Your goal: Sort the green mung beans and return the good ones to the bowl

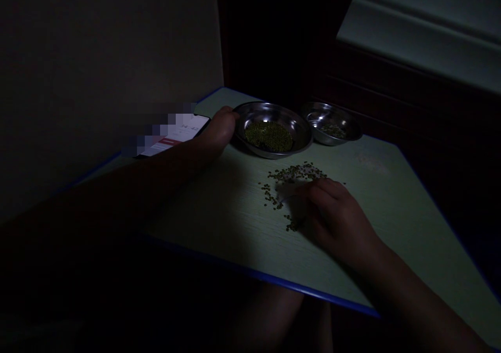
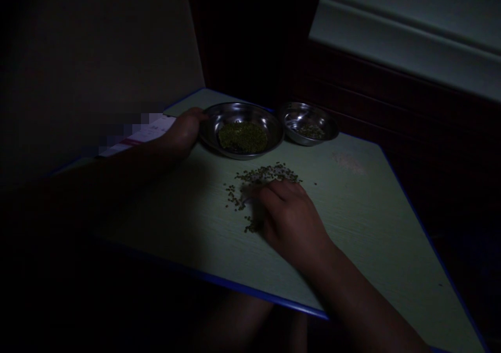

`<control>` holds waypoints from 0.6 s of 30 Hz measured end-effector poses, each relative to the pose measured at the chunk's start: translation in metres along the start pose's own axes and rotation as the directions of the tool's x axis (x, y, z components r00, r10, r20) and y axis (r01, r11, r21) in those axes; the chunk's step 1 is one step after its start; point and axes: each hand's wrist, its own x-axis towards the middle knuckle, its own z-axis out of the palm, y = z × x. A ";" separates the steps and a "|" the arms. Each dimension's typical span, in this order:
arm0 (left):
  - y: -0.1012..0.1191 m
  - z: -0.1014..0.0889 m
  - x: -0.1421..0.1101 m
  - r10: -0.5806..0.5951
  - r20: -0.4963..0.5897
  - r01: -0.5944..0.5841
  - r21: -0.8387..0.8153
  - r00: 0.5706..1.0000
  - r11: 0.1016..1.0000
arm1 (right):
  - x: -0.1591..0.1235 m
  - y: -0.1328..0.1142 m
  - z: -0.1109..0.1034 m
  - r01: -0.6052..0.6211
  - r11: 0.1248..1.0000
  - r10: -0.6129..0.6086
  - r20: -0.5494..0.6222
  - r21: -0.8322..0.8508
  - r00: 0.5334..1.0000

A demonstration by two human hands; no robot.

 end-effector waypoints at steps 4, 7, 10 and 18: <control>0.002 0.000 -0.001 -0.004 -0.008 0.004 0.008 1.000 1.000 | -0.001 -0.001 -0.001 0.035 0.999 -0.035 -0.011 0.008 0.999; 0.002 -0.001 -0.002 0.021 0.001 -0.021 0.015 1.000 1.000 | -0.003 -0.002 0.000 0.050 0.998 -0.049 -0.015 0.025 0.999; 0.001 -0.001 0.000 0.016 0.006 -0.016 0.007 1.000 1.000 | -0.003 -0.004 0.000 0.071 0.997 -0.070 -0.025 0.034 0.997; -0.002 0.000 0.002 0.030 0.001 -0.030 0.008 1.000 1.000 | -0.001 -0.007 0.001 0.105 0.994 -0.105 0.032 0.016 0.994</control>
